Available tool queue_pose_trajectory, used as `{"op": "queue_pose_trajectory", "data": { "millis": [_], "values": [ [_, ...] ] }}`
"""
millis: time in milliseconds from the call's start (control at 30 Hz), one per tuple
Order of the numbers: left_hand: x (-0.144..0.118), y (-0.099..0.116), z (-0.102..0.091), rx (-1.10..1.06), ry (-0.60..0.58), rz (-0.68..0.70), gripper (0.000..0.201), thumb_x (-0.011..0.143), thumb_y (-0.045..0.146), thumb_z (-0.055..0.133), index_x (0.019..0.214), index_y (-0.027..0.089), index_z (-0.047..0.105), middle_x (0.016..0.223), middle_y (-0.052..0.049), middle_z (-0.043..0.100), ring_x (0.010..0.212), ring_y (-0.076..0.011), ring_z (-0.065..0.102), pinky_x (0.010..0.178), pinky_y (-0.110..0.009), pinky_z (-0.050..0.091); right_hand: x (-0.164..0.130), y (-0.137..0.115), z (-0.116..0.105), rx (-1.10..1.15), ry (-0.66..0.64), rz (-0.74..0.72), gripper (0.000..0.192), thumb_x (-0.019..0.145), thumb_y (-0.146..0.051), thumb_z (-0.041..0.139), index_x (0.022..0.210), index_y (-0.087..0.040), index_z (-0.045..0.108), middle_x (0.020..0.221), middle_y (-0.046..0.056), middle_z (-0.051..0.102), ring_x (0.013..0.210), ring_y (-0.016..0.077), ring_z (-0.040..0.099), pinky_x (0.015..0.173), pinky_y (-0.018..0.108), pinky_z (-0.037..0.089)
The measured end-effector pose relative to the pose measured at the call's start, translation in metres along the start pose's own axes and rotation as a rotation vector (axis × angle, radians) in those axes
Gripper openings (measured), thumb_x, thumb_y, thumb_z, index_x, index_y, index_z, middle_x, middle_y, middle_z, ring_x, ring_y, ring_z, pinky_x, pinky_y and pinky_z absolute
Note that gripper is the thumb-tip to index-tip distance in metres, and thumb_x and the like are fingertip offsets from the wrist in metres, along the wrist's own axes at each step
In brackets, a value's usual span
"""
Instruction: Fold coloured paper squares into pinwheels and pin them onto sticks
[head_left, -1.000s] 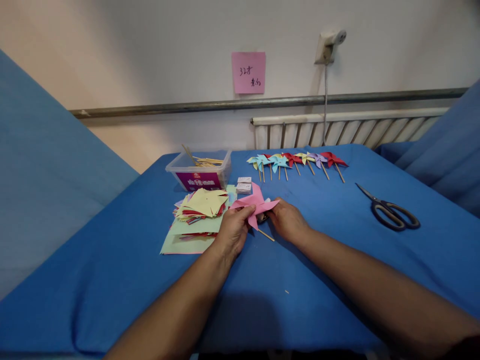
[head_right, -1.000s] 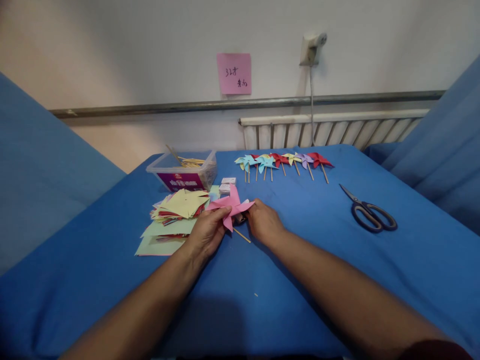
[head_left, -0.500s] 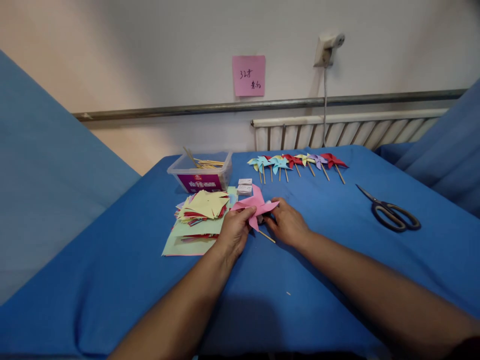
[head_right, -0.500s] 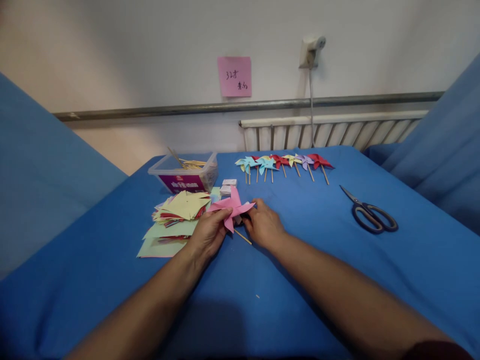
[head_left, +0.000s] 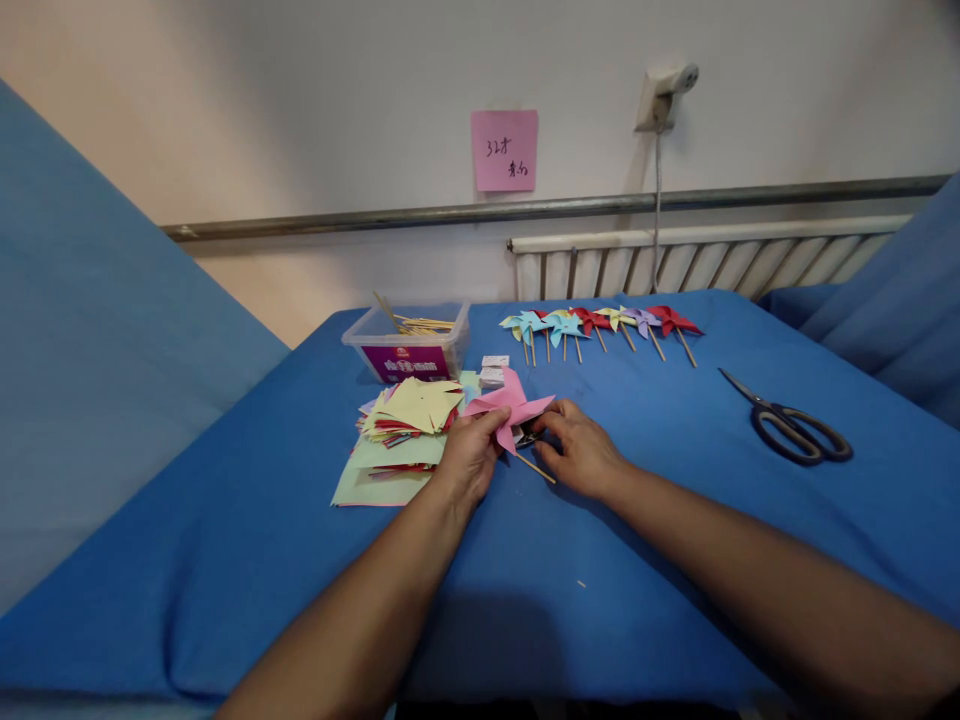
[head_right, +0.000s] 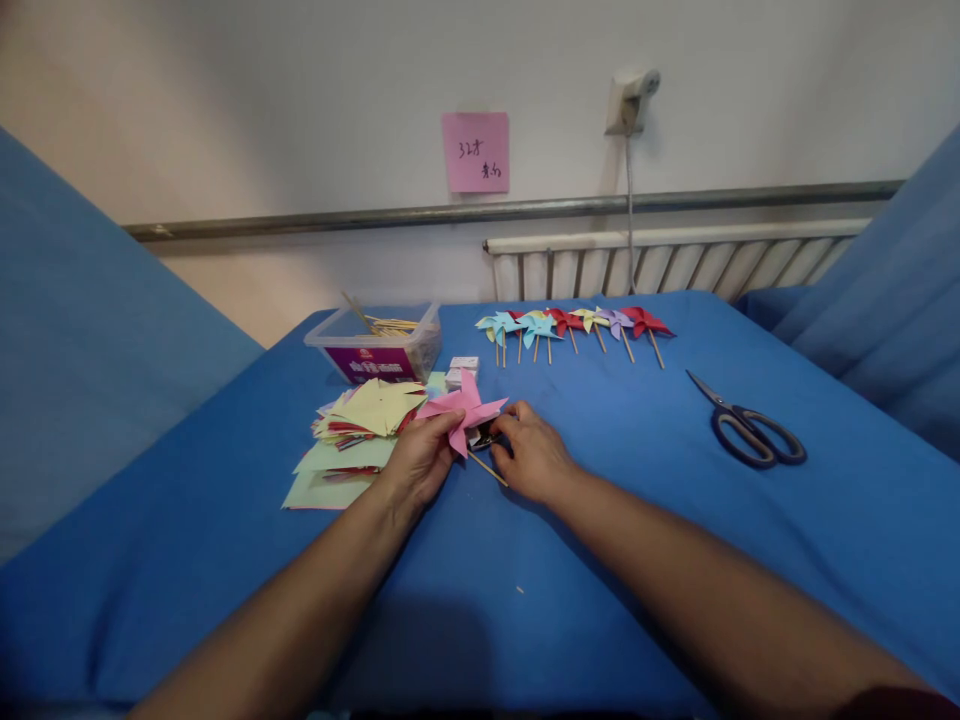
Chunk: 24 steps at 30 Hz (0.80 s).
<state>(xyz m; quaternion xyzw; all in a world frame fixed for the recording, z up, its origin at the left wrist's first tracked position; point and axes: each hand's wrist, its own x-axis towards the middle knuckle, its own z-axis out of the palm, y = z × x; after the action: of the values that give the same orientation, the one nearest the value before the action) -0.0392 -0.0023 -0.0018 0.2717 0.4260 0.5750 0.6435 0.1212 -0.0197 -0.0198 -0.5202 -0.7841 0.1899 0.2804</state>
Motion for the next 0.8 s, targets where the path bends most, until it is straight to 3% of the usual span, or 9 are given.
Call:
{"op": "queue_pose_trajectory", "data": {
  "millis": [167, 500, 800],
  "values": [
    [0.002, -0.002, -0.001, 0.011, -0.007, -0.008, 0.027, 0.053, 0.015, 0.081, 0.077, 0.011, 0.07, 0.071, -0.004, 0.071, 0.065, -0.014, 0.062, 0.069, -0.027, 0.05, 0.004, 0.005, 0.001, 0.013, -0.033, -0.003, 0.021, 0.091, -0.023, 0.049, 0.101, -0.019, 0.066, 0.098, 0.006, 0.062, 0.093, 0.0154, 0.058, 0.084, 0.026, 0.042],
    [0.002, -0.006, 0.001, 0.025, -0.072, -0.019, 0.028, 0.056, 0.015, 0.08, 0.081, 0.01, 0.072, 0.075, -0.006, 0.072, 0.067, -0.0155, 0.064, 0.072, -0.028, 0.05, 0.012, -0.004, -0.004, -0.06, -0.135, 0.191, 0.019, 0.085, -0.031, 0.053, 0.08, -0.022, 0.069, 0.076, 0.001, 0.071, 0.063, 0.0134, 0.059, 0.055, 0.025, 0.031],
    [0.006, -0.008, 0.0, 0.014, -0.067, -0.016, 0.032, 0.056, 0.017, 0.081, 0.086, 0.011, 0.071, 0.077, -0.007, 0.073, 0.067, -0.0173, 0.066, 0.069, -0.029, 0.052, 0.02, -0.027, -0.005, -0.22, -0.19, 0.33, 0.02, 0.081, -0.032, 0.054, 0.077, -0.024, 0.072, 0.081, 0.006, 0.073, 0.068, 0.0194, 0.064, 0.055, 0.027, 0.034]
  ]
}}
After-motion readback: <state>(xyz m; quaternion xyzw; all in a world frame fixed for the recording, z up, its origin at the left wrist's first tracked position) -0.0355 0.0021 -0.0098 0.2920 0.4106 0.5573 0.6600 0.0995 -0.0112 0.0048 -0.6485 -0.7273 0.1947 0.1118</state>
